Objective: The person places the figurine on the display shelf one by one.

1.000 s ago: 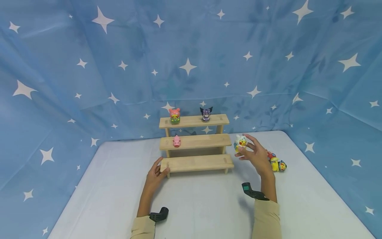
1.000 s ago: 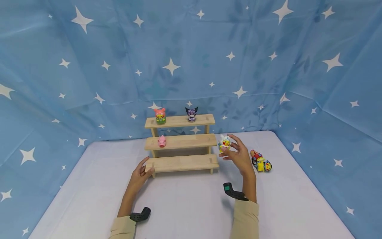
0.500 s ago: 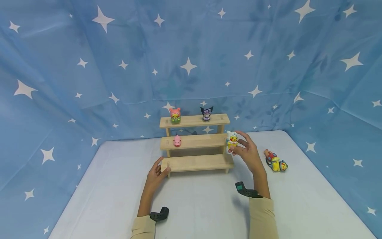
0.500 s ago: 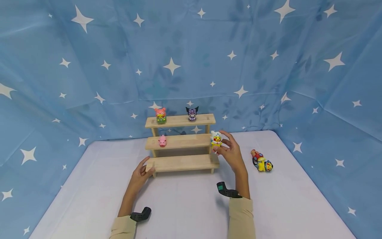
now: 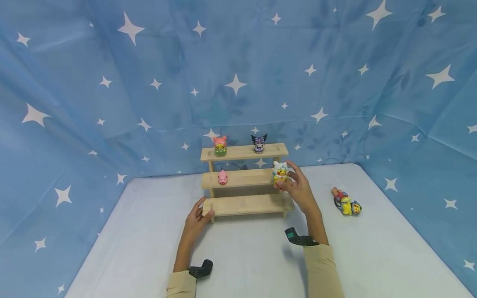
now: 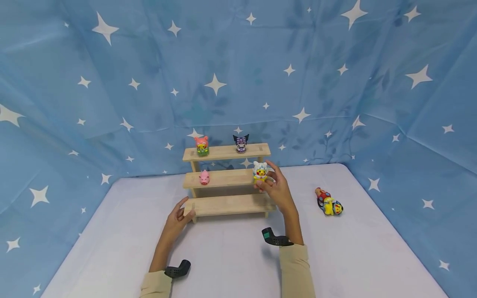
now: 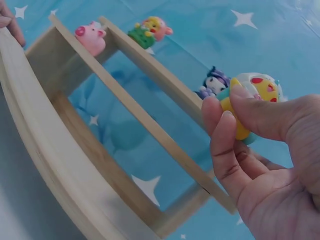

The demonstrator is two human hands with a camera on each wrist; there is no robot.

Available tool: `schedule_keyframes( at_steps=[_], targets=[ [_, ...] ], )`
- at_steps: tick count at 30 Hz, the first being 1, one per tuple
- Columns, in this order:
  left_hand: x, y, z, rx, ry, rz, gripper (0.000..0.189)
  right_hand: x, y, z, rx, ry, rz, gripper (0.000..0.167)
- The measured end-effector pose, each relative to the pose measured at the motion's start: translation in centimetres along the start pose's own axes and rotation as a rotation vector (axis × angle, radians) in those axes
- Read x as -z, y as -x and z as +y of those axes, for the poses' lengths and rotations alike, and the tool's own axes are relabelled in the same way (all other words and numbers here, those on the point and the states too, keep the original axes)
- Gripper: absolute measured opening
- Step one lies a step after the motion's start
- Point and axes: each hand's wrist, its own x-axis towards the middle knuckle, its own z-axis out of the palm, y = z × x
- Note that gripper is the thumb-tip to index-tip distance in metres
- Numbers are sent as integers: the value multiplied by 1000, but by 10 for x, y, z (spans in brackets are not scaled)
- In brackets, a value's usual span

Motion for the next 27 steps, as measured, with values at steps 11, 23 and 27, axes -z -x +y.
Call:
schedule_keyframes(
  at_steps=[11,23,27],
  targets=[
    [0,2,1,-8,6,0,68,-21,-8,10,21,-47,50,63],
    [-1,1,0,-18,-7,10,68,-28,-15,12,-7,-2,60,67],
    [-1,1,1,-15,-5,10,67,-29,-19,15,-4,2,36,65]
  ],
)
